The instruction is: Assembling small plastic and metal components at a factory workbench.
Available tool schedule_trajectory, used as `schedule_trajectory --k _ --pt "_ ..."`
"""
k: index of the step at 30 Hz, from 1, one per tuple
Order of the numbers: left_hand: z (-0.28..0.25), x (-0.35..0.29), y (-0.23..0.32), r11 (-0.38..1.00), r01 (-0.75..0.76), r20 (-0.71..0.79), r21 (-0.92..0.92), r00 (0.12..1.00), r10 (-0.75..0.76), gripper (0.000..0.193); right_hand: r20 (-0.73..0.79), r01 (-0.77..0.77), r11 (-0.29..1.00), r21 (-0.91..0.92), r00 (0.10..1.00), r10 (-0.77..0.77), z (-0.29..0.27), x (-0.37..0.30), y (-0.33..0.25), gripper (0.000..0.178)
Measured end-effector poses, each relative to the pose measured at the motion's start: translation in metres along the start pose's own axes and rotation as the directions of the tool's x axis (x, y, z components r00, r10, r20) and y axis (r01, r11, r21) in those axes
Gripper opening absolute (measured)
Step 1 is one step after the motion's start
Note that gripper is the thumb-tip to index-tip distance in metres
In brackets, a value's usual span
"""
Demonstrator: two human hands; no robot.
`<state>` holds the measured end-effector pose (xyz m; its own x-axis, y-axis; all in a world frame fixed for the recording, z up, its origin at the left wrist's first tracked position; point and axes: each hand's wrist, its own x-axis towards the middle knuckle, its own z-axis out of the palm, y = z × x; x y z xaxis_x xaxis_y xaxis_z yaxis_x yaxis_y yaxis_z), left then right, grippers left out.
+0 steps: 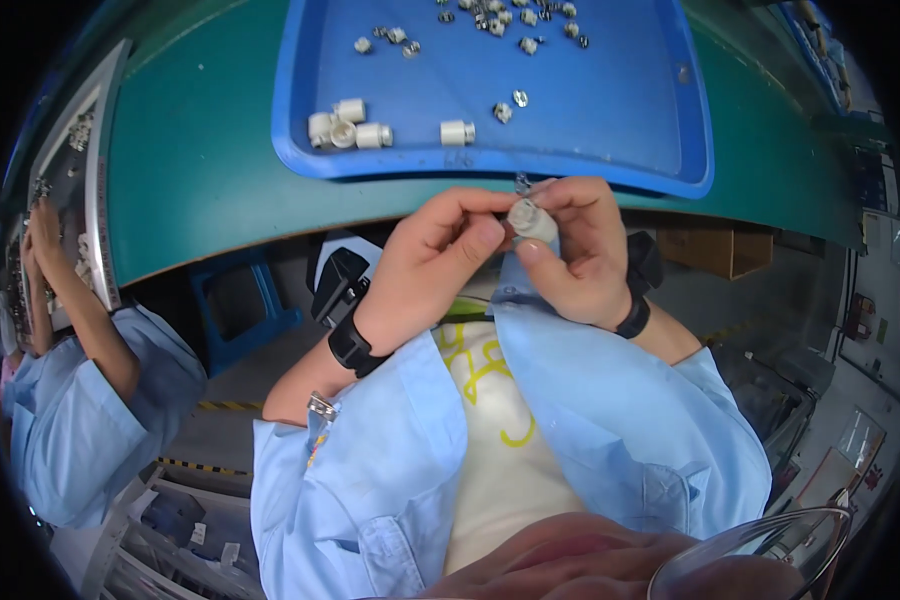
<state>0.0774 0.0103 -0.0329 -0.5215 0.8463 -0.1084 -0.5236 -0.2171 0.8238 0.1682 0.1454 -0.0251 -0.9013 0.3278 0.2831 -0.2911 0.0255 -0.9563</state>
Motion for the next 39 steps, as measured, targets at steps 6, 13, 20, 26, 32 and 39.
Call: schedule_trajectory --k 6,13,20,26,32,39 --pt "-0.019 -0.005 0.038 0.896 -0.129 0.0 0.425 0.99 0.142 0.016 0.075 -0.123 0.91 -0.395 0.983 0.166 -0.04 0.063 -0.043 0.027" --pt "-0.058 0.021 0.081 0.496 -0.299 -0.01 0.815 0.849 0.528 0.014 0.126 -0.074 0.818 -0.57 0.976 0.176 -0.079 0.203 -0.051 0.022" --pt "-0.095 0.048 0.071 0.464 -0.217 -0.219 0.859 0.664 0.715 0.018 0.0 -0.02 0.464 -0.886 0.999 0.043 -0.139 0.405 0.056 0.031" --pt "-0.104 0.049 0.068 0.638 -0.239 -0.284 0.732 0.745 0.604 0.017 -0.108 -0.095 0.088 -0.992 0.983 -0.147 -0.161 0.508 0.14 0.035" --pt "-0.11 0.05 0.074 0.564 -0.199 -0.215 0.801 0.784 0.582 0.012 -0.276 -0.274 0.03 -0.961 0.96 -0.052 -0.187 0.54 0.192 0.043" --pt "-0.107 0.052 0.078 0.562 -0.202 -0.19 0.802 0.805 0.561 0.006 -0.185 -0.159 0.218 -0.963 0.977 -0.107 -0.205 0.524 0.154 0.053"
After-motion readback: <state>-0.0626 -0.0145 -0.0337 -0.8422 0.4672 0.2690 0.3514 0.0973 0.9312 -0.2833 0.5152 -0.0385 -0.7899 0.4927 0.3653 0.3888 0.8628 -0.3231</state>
